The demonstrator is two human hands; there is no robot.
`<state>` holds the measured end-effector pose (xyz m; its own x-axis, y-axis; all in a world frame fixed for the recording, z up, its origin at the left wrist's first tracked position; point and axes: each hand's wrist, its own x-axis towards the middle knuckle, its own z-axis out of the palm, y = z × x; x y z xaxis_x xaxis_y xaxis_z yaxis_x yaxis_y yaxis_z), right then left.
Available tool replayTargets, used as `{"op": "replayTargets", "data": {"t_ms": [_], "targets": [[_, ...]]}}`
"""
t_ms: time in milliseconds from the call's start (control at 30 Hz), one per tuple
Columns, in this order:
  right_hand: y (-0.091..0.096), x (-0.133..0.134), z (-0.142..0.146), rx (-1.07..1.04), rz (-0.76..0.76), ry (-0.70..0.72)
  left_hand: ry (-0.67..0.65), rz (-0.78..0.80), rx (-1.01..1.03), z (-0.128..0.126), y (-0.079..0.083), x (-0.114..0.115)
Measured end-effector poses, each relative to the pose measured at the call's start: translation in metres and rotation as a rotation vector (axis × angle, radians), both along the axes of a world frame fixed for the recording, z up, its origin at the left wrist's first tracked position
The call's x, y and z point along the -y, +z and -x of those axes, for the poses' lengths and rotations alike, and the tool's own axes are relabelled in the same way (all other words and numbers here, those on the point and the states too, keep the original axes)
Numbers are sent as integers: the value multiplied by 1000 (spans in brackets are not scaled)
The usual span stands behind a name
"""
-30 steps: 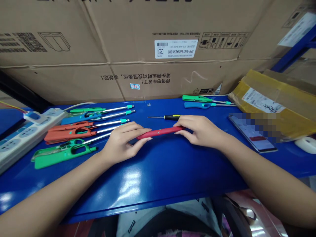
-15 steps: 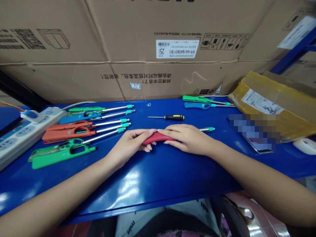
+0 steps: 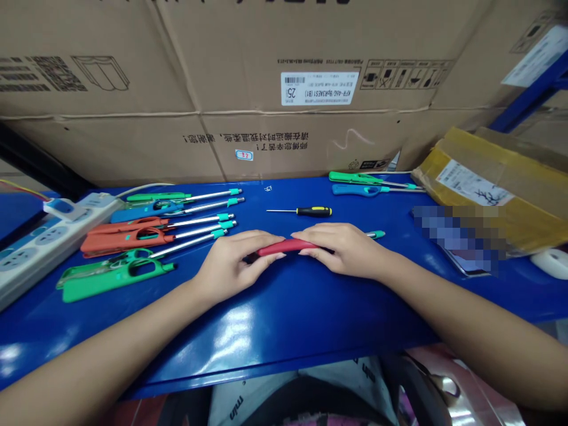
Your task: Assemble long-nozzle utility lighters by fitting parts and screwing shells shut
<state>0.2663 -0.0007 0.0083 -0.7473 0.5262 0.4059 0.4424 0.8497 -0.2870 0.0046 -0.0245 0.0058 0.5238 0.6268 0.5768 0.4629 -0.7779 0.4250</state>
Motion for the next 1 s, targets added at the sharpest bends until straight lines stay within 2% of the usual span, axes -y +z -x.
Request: {"op": "replayTargets", "data": {"t_ms": [200,333,567,767,1000], "targets": [[11,-12,-17,116,-50,-42,33,17,28,4,4,-5],[15,-13,-22,107,-90,-53,39,59,45,6,8,-5],[15,-10,-14,231,19,-106,28,95,-101,6,0,-10],[8,-5,-5,203,93,-73,-9,81,-165,1,-7,-8],[3,6,10,220,56,-18,-45,43,-230,-9,-7,3]]}}
